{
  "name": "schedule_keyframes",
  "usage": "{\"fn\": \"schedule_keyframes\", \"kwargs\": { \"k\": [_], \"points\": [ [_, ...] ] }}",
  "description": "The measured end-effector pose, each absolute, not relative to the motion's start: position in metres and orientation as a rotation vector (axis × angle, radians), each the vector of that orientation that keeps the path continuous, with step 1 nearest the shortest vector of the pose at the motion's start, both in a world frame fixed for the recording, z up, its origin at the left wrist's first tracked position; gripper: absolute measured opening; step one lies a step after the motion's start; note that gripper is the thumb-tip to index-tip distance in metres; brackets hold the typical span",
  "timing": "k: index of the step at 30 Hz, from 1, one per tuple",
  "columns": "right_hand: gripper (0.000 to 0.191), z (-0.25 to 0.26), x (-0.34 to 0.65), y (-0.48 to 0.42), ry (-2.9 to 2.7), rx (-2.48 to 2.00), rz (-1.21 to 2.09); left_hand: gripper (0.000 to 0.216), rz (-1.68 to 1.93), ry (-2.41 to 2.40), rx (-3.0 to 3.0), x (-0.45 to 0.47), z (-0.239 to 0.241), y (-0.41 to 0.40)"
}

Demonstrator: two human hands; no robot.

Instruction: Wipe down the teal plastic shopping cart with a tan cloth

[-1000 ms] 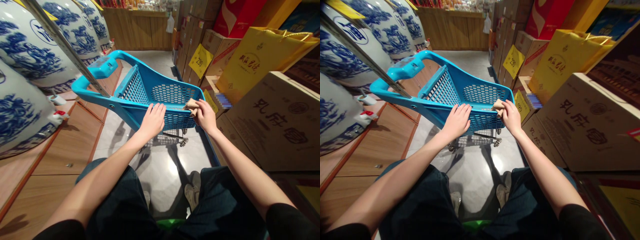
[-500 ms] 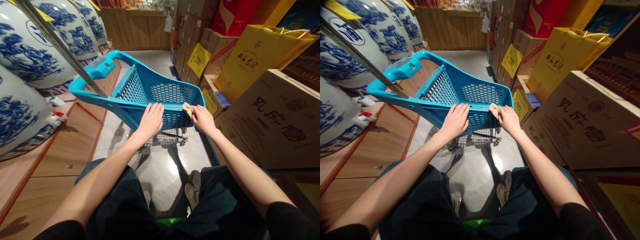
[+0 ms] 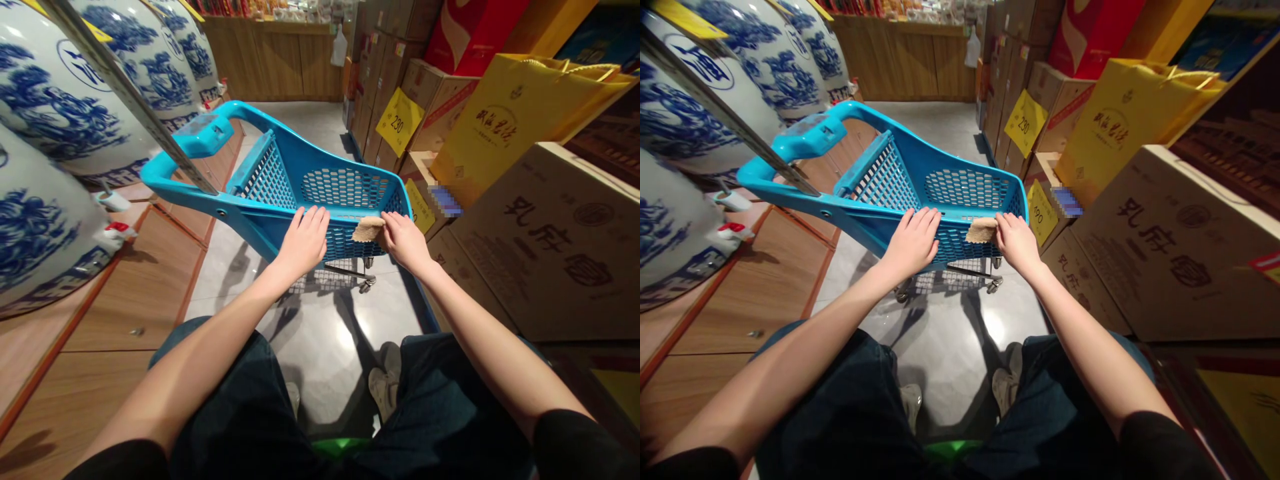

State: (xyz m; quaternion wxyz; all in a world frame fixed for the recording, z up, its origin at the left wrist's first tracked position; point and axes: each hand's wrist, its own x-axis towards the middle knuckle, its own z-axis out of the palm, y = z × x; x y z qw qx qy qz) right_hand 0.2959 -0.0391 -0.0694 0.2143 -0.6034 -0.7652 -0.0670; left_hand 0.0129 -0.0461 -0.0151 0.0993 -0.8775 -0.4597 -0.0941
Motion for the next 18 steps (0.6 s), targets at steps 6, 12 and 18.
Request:
{"fn": "schedule_keyframes", "kwargs": {
  "k": [6, 12, 18],
  "points": [
    [0.048, -0.057, 0.304, -0.041, -1.936, -1.585, -0.09, 0.064, -0.233, -1.374, -2.575, 0.014, -0.014, -0.048],
    [0.048, -0.058, 0.306, -0.037, -1.853, -1.639, -0.111, 0.064, -0.245, -1.356, -2.576, 0.014, -0.016, -0.048],
    [0.066, -0.074, 0.265, -0.056, -2.305, -1.355, -0.21, 0.064, -0.286, -1.37, -2.557, 0.014, -0.018, -0.046]
  ]
}}
